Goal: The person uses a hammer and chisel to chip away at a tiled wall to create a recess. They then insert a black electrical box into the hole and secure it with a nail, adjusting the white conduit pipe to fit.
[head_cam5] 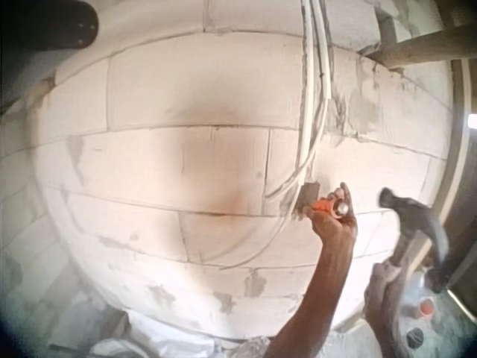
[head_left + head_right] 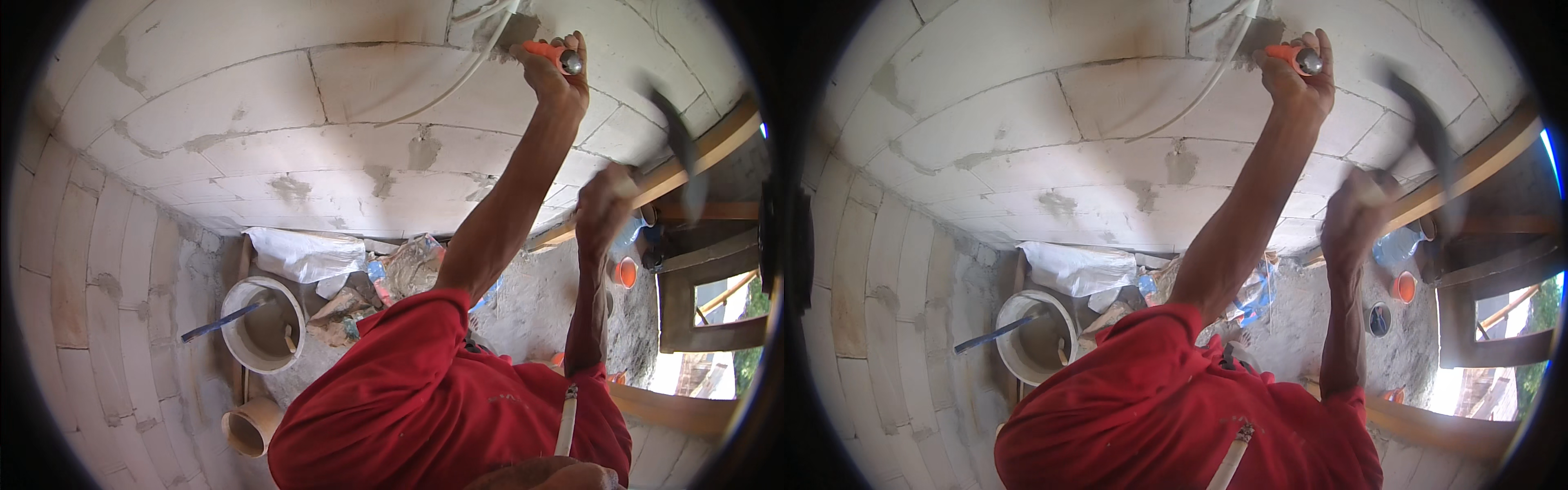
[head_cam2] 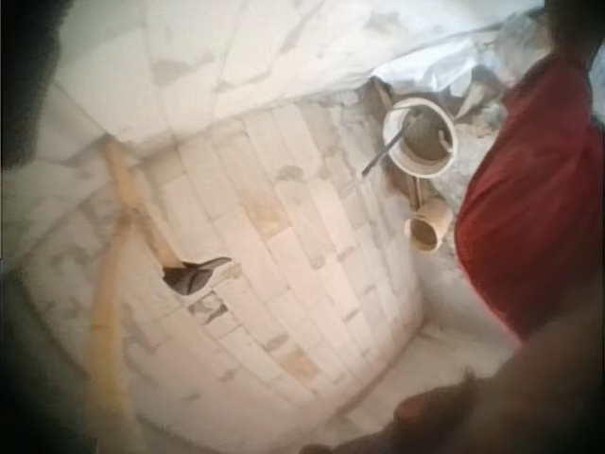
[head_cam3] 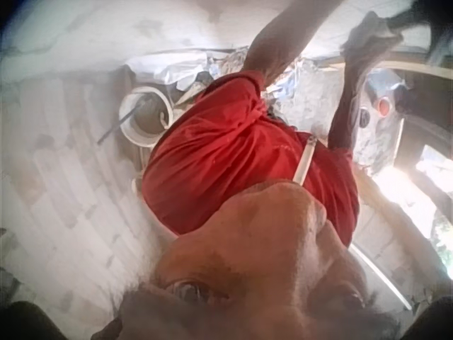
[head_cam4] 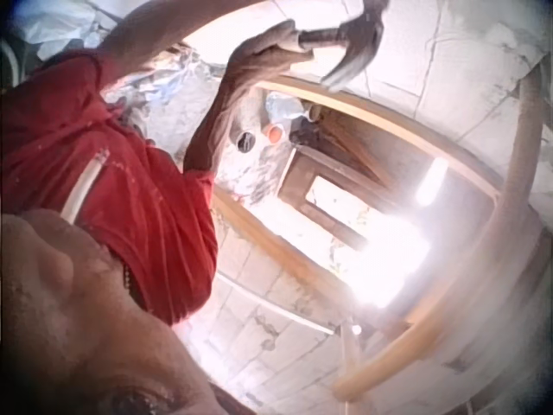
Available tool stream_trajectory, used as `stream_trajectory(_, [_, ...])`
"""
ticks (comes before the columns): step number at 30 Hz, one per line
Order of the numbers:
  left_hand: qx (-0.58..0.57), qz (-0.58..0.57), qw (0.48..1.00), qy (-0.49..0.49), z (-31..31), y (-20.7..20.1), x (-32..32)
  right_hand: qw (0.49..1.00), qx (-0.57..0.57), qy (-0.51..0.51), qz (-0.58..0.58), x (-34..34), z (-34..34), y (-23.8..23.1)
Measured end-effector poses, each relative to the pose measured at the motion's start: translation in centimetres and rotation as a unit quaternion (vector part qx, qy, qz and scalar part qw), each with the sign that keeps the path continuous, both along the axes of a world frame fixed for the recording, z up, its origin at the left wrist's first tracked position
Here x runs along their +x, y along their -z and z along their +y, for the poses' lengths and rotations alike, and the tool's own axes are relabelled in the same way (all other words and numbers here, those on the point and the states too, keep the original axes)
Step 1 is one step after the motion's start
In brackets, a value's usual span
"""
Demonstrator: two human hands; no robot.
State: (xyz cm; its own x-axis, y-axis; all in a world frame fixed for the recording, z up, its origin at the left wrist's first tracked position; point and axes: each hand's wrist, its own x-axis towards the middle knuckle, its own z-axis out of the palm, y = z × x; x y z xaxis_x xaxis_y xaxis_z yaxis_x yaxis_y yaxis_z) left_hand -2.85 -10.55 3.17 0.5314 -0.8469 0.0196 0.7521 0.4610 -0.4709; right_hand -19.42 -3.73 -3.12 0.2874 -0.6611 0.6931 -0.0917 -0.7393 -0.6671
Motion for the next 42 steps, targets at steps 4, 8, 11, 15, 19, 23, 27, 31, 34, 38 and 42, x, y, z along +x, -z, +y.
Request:
stream_trajectory(4, [-0.024,-0.047,0.999,-0.008,-0.1,2.2,0.0,0.987,0.071,0.109,0.098,-2.1,1.3,-1.8])
stream_trajectory(8, [-0.017,-0.061,0.998,0.009,-0.5,2.3,-0.6,0.994,0.1,0.049,0.01,-2.0,-1.4,3.7])
stream_trajectory(11, [-0.084,-0.2,0.975,-0.049,-0.7,6.7,0.5,0.977,0.031,0.088,0.193,-2.0,0.9,1.9])
stream_trajectory(15, [0.162,-0.552,0.814,0.084,6.2,13.2,8.0,0.977,0.212,-0.004,0.021,-6.3,3.4,2.3])
stream_trajectory(19, [0.314,-0.733,0.6,0.069,10.2,8.0,6.7,0.977,0.205,0.055,-0.006,-10.1,4.5,4.6])
stream_trajectory(23, [0.343,-0.606,0.717,0.01,9.7,7.9,6.4,0.948,0.317,-0.005,-0.04,-10.8,5.7,5.4])
stream_trajectory(27, [0.398,-0.535,0.744,-0.042,7.2,8.2,4.5,0.948,0.318,-0.011,-0.022,-12.4,6.1,5.7])
stream_trajectory(31, [0.393,-0.444,0.799,-0.099,3.1,7.6,2.2,0.942,0.335,0.004,-0.01,-14.1,5.8,6.3])
stream_trajectory(34, [0.354,-0.356,0.861,-0.08,1.5,5.6,1.1,0.935,0.354,-0.008,-0.019,-16.2,4.9,7.0])
stream_trajectory(38, [0.184,-0.312,0.914,0.182,2.6,6.2,2.6,0.911,0.403,-0.026,-0.078,-17.3,2.9,7.0])
stream_trajectory(42, [0.134,-0.304,0.926,0.179,5.7,7.6,6.2,0.91,0.402,-0.069,-0.079,-17.1,1.0,5.9])
